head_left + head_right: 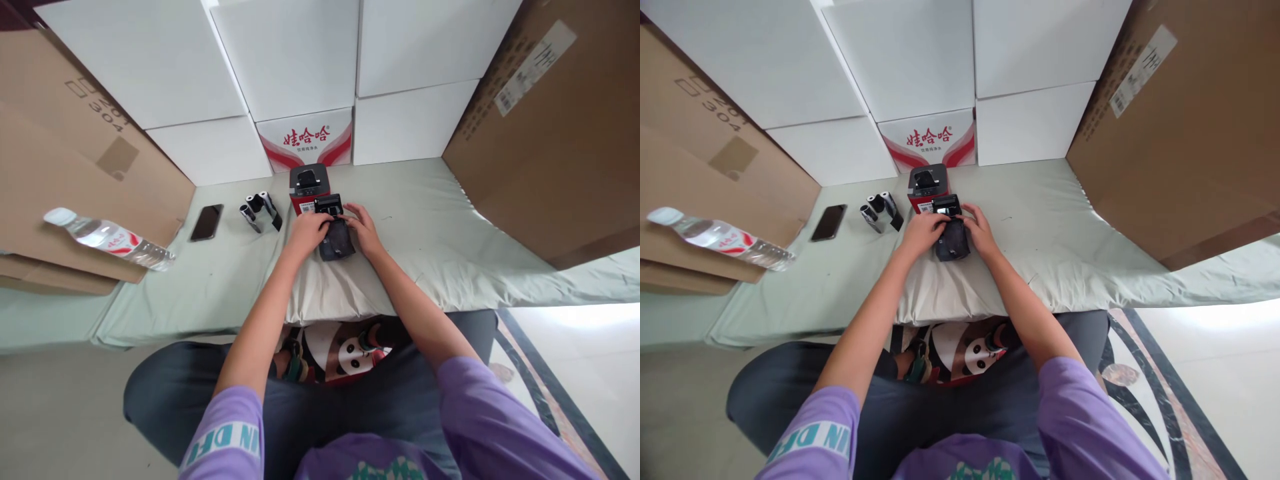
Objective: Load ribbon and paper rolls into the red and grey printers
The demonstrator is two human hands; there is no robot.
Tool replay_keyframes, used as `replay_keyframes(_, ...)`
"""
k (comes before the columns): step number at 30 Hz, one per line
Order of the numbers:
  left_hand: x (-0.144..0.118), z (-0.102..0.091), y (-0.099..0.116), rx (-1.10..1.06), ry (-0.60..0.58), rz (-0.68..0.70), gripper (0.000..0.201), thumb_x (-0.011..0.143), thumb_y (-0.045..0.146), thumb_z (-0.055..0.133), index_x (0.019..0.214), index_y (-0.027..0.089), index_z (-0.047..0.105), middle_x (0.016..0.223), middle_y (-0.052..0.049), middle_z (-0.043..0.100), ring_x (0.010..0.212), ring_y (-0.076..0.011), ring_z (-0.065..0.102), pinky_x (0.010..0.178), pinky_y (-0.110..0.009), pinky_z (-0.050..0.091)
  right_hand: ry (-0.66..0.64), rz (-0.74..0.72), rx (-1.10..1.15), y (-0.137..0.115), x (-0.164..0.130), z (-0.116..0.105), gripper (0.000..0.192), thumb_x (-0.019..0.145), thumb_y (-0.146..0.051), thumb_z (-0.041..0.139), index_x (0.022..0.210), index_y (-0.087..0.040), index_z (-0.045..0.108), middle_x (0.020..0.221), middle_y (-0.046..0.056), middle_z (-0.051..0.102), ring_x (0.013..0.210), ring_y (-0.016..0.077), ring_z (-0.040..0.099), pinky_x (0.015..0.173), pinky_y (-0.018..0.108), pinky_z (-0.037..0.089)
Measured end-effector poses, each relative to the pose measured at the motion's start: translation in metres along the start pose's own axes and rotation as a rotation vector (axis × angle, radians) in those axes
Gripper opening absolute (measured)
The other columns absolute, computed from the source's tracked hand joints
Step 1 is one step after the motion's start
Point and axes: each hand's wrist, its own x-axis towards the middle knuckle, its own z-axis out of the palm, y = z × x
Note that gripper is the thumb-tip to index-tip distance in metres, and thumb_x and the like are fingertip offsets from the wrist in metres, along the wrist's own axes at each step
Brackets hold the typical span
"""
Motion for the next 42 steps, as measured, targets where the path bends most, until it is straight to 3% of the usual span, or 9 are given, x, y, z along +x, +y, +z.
replay_keyframes(6, 0.041, -0.021, 0.021, 0.188, -0.369, 0.020, 0.036, 0.094, 0.018, 0.057, 0.118, 0.027, 0.082, 0.120, -0.007, 0.081, 0.115, -0.0277, 0.074, 0.093, -0.033, 0.056, 0.156, -0.049, 0.054, 0.006, -0.003, 0.000, 0.046, 0.087, -0.047, 0.059, 0.128, -0.028, 0.053, 0.150, 0.011, 0.059, 0.111, 0.0240, 0.074, 0.096, 0.042, 0.057)
replay_keyframes(13, 0.072, -0.033, 0.025, 0.153, -0.593, -0.081, 0.037, 0.082, 0.018, 0.069, 0.116, 0.024, 0.082, 0.115, -0.006, 0.082, 0.104, -0.0228, 0.076, 0.084, -0.026, 0.056, 0.392, -0.010, 0.042, 0.014, 0.003, -0.006, 0.028, 0.090, -0.039, 0.056, 0.116, -0.029, 0.054, 0.133, 0.006, 0.061, 0.086, 0.0153, 0.070, 0.078, 0.034, 0.055)
replay_keyframes(18, 0.071, -0.035, 0.029, 0.196, -0.729, -0.036, 0.047, 0.077, 0.021, 0.076, 0.124, 0.023, 0.073, 0.127, -0.007, 0.078, 0.111, -0.0229, 0.073, 0.087, -0.025, 0.054, 0.436, 0.033, 0.069, 0.019, 0.007, -0.007, 0.029, 0.090, -0.044, 0.056, 0.114, -0.028, 0.054, 0.126, 0.006, 0.061, 0.078, 0.0128, 0.066, 0.071, 0.031, 0.052)
replay_keyframes(26, 0.055, -0.027, 0.034, 0.326, -0.610, 0.013, 0.049, 0.073, 0.014, 0.072, 0.122, 0.022, 0.073, 0.123, -0.013, 0.076, 0.109, -0.0302, 0.073, 0.084, -0.034, 0.055, 0.402, 0.037, 0.059, 0.021, 0.009, -0.005, 0.035, 0.087, -0.050, 0.058, 0.114, -0.028, 0.053, 0.119, 0.005, 0.060, 0.074, 0.0131, 0.061, 0.067, 0.030, 0.049)
replay_keyframes(30, 0.048, -0.031, 0.025, 0.190, -0.451, 0.087, 0.045, 0.073, 0.019, 0.074, 0.118, 0.020, 0.073, 0.118, -0.010, 0.077, 0.106, -0.0288, 0.072, 0.084, -0.034, 0.055, 0.409, 0.052, 0.065, 0.019, 0.009, -0.006, 0.033, 0.085, -0.042, 0.057, 0.114, -0.027, 0.054, 0.119, 0.006, 0.060, 0.071, 0.0124, 0.062, 0.067, 0.031, 0.048)
replay_keyframes(34, 0.029, -0.044, 0.012, 0.001, -0.310, 0.166, 0.043, 0.073, 0.018, 0.070, 0.116, 0.016, 0.073, 0.116, -0.010, 0.076, 0.109, -0.0276, 0.071, 0.095, -0.036, 0.055, 0.403, 0.043, 0.045, 0.021, 0.009, -0.007, 0.030, 0.087, -0.041, 0.056, 0.114, -0.028, 0.055, 0.119, 0.004, 0.061, 0.071, 0.0119, 0.061, 0.068, 0.030, 0.050)
replay_keyframes(38, -0.001, -0.077, -0.023, -0.216, -0.108, 0.095, 0.047, 0.076, 0.022, 0.066, 0.122, 0.018, 0.073, 0.125, -0.009, 0.072, 0.110, -0.0260, 0.069, 0.100, -0.039, 0.056, 0.417, 0.060, 0.045, 0.024, 0.009, -0.006, 0.029, 0.088, -0.042, 0.056, 0.113, -0.028, 0.055, 0.118, 0.004, 0.061, 0.071, 0.0117, 0.060, 0.066, 0.029, 0.050)
replay_keyframes(42, -0.031, -0.114, -0.086, -0.365, 0.056, -0.224, 0.045, 0.081, 0.034, 0.067, 0.123, 0.022, 0.074, 0.117, -0.008, 0.071, 0.096, -0.0237, 0.067, 0.083, -0.037, 0.059, 0.424, 0.072, 0.045, 0.023, 0.010, -0.006, 0.028, 0.088, -0.040, 0.056, 0.113, -0.028, 0.055, 0.119, 0.005, 0.060, 0.069, 0.0111, 0.060, 0.063, 0.029, 0.048)
